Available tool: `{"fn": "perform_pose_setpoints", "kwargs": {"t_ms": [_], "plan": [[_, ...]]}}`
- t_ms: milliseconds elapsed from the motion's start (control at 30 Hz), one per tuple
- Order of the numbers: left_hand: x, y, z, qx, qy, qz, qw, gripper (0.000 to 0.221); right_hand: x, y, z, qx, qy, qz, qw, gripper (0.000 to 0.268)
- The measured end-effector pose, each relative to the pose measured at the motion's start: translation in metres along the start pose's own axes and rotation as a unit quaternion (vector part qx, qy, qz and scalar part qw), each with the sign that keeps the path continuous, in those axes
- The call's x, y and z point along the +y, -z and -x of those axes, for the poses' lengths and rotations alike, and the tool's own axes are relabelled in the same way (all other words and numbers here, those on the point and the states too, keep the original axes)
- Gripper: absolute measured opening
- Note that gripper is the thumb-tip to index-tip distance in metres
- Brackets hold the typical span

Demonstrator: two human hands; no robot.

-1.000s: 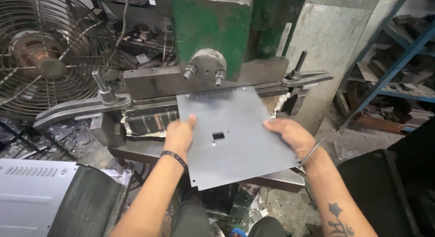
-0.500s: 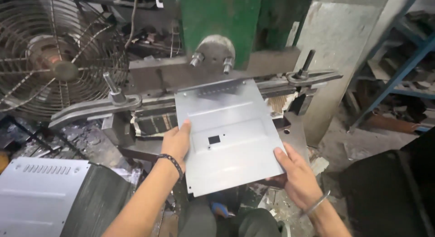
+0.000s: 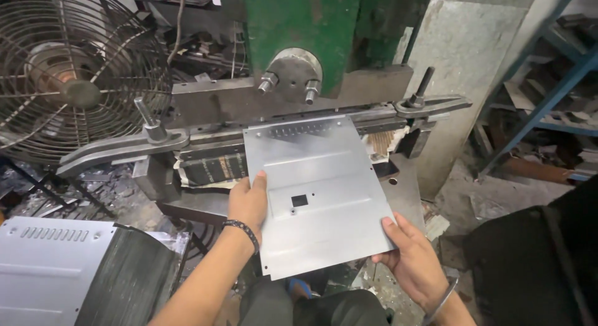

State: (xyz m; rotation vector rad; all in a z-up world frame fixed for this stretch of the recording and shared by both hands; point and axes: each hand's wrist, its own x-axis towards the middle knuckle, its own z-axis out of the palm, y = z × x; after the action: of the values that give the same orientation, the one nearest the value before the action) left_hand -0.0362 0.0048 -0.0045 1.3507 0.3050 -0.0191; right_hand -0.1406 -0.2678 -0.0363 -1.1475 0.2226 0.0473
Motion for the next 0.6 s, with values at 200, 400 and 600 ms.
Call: {"fn": "perform_pose_setpoints", "kwargs": {"t_ms": [200, 400, 600], "plan": [[0.003, 0.006, -0.003, -0.01, 0.024, 0.026, 0.999, 0.035, 0.003, -0.013, 0.016, 0.007, -0.013, 0.035, 0.999, 0.041], [-0.005, 0.03, -0.018, 0.132, -0.096, -0.31, 0.937, 0.068, 0.018, 0.021, 0.023, -0.047, 0.01, 0.093, 0.995, 0.067], [0.074, 0.014, 0.019, -0.119, -0.339, -0.527, 0.77, 0.07, -0.054, 0.001, 0.029, -0.059, -0.059, -0.033, 0.996, 0.092]]}}
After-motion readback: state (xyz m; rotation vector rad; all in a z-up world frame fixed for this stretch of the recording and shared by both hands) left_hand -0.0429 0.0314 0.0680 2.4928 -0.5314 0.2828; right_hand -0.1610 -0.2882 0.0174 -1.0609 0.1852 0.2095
